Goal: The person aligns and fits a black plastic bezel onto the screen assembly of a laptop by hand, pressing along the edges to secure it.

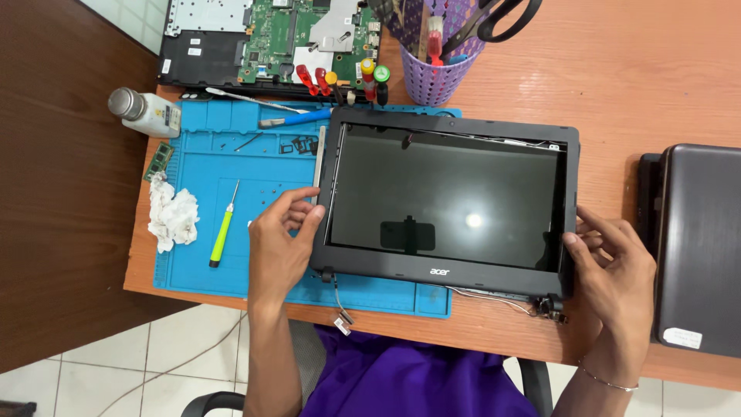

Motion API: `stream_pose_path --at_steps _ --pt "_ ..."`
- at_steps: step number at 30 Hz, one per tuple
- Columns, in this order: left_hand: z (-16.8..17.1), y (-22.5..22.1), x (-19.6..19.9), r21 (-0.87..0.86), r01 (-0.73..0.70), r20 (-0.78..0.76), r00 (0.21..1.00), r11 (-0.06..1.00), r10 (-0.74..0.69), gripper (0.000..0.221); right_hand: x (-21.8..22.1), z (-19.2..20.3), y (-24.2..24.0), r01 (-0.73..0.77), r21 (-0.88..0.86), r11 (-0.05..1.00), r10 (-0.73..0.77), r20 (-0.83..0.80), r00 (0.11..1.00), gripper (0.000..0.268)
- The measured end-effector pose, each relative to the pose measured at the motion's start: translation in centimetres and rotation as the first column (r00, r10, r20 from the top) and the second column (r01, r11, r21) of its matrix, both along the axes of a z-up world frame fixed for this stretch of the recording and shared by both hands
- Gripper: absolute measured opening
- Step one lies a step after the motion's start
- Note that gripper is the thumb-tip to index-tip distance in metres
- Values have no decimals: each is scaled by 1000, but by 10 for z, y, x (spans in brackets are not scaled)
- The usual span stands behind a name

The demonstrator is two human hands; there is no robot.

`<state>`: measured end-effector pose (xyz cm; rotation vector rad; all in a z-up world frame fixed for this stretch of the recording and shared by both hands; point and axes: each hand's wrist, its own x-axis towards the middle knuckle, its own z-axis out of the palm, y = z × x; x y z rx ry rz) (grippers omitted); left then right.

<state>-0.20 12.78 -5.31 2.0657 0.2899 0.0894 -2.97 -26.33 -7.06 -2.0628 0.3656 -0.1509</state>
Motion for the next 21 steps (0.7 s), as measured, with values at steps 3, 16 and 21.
stream_pose_path --at_steps 3,16,21 --pt "-2 1 -1 2 6 4 1000 1000 -6 27 0 1 2 5 15 1000 -5 -7 1000 41" --pt "-4 1 -2 8 57 12 998 998 -57 32 -5 -2 5 28 -33 999 -28 1 1000 46" --pt "6 6 -16 97 83 117 989 992 -94 23 -7 -6 6 17 -109 994 -16 17 1000 47"
